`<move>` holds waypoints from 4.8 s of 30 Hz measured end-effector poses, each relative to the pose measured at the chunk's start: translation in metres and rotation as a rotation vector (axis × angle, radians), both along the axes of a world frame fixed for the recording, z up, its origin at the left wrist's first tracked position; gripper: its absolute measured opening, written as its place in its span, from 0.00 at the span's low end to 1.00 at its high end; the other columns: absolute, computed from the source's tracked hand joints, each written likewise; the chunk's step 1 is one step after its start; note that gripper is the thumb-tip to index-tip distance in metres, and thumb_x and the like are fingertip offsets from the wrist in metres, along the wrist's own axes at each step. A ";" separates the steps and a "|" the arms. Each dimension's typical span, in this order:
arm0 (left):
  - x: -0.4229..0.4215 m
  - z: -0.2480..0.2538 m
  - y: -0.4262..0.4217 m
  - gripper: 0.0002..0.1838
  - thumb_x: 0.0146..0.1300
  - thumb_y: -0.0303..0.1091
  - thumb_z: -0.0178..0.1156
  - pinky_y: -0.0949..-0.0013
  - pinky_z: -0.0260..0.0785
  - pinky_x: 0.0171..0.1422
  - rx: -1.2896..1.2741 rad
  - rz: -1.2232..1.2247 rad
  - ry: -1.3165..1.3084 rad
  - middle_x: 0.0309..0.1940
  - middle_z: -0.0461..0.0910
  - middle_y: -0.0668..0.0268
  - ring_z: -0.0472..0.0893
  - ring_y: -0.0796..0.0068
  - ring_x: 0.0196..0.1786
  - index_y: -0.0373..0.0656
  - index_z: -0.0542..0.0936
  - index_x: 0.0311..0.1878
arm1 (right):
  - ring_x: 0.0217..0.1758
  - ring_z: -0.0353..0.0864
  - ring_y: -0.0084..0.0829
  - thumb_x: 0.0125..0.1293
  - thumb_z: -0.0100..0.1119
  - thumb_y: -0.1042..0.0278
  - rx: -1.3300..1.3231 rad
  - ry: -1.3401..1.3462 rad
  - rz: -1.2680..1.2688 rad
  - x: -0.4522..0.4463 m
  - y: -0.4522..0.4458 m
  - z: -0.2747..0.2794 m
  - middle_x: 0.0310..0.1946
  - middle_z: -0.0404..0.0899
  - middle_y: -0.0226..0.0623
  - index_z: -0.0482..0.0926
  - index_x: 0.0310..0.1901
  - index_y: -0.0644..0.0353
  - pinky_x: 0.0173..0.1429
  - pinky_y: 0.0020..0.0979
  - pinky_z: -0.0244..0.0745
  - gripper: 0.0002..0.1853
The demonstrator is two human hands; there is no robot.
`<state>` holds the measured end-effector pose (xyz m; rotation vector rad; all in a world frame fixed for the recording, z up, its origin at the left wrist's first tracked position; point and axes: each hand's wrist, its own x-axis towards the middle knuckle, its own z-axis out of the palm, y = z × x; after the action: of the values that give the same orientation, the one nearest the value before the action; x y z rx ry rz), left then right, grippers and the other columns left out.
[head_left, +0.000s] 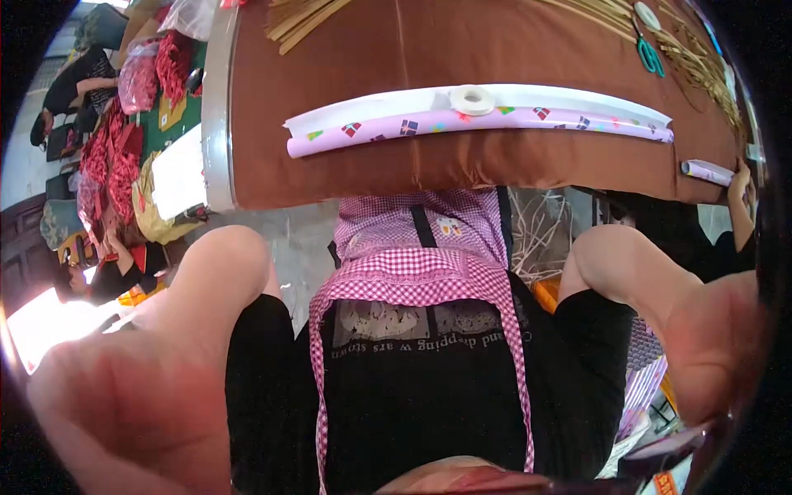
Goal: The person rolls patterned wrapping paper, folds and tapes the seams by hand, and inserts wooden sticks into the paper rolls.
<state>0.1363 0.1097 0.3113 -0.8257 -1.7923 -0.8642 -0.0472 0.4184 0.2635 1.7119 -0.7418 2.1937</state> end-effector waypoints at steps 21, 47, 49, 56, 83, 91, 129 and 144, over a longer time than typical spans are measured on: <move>-0.002 -0.006 0.005 0.11 0.58 0.23 0.61 0.67 0.75 0.46 0.012 0.073 0.007 0.39 0.83 0.56 0.82 0.65 0.43 0.36 0.81 0.45 | 0.52 0.77 0.34 0.57 0.62 0.72 0.146 -0.065 -0.025 -0.014 -0.030 -0.026 0.42 0.79 0.33 0.80 0.42 0.56 0.60 0.39 0.67 0.10; -0.157 -0.268 0.005 0.07 0.61 0.31 0.63 0.59 0.68 0.51 -0.215 0.365 -0.738 0.41 0.79 0.62 0.75 0.60 0.45 0.39 0.81 0.39 | 0.58 0.74 0.41 0.54 0.67 0.74 1.300 0.298 -0.475 -0.098 -0.083 -0.188 0.49 0.80 0.36 0.77 0.53 0.57 0.65 0.41 0.63 0.23; -0.163 -0.266 0.006 0.08 0.61 0.33 0.64 0.59 0.68 0.50 -0.283 0.387 -0.742 0.41 0.78 0.63 0.75 0.61 0.46 0.39 0.81 0.39 | 0.58 0.74 0.41 0.53 0.68 0.73 1.303 0.331 -0.472 -0.101 -0.085 -0.186 0.49 0.79 0.37 0.77 0.53 0.57 0.65 0.41 0.63 0.23; -0.168 -0.267 0.007 0.10 0.60 0.35 0.65 0.61 0.67 0.47 -0.416 0.378 -0.749 0.39 0.74 0.65 0.73 0.64 0.42 0.41 0.79 0.40 | 0.58 0.72 0.42 0.51 0.70 0.71 1.381 0.371 -0.414 -0.112 -0.085 -0.186 0.48 0.79 0.37 0.78 0.53 0.57 0.65 0.43 0.63 0.24; -0.173 -0.263 0.010 0.14 0.60 0.36 0.65 0.61 0.65 0.49 -0.452 0.388 -0.857 0.43 0.73 0.67 0.73 0.66 0.46 0.44 0.79 0.48 | 0.57 0.77 0.40 0.55 0.61 0.78 1.370 0.286 -0.450 -0.177 -0.032 -0.186 0.42 0.82 0.31 0.81 0.43 0.57 0.70 0.46 0.61 0.13; -0.174 -0.260 0.011 0.16 0.60 0.36 0.65 0.61 0.65 0.50 -0.488 0.389 -0.899 0.46 0.74 0.66 0.73 0.65 0.48 0.44 0.80 0.50 | 0.54 0.77 0.39 0.54 0.63 0.76 1.465 0.240 -0.459 -0.182 -0.010 -0.185 0.40 0.81 0.32 0.82 0.42 0.56 0.71 0.47 0.60 0.12; -0.175 -0.254 0.012 0.22 0.56 0.34 0.68 0.60 0.65 0.53 -0.520 0.370 -1.017 0.48 0.74 0.65 0.74 0.64 0.50 0.43 0.80 0.55 | 0.48 0.74 0.36 0.55 0.61 0.79 1.578 0.463 -0.825 -0.168 -0.005 -0.181 0.33 0.69 0.32 0.85 0.41 0.51 0.74 0.51 0.54 0.13; -0.175 -0.253 0.012 0.21 0.56 0.34 0.67 0.60 0.65 0.52 -0.530 0.381 -1.022 0.48 0.74 0.65 0.74 0.65 0.50 0.43 0.80 0.54 | 0.51 0.73 0.39 0.54 0.60 0.79 1.672 0.535 -0.866 -0.160 -0.021 -0.180 0.35 0.71 0.36 0.84 0.41 0.54 0.73 0.51 0.57 0.13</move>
<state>-0.0382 0.1214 0.0583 -0.2937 -3.0405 -0.5759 -0.2074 0.3969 0.0835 1.5768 -2.7330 0.1866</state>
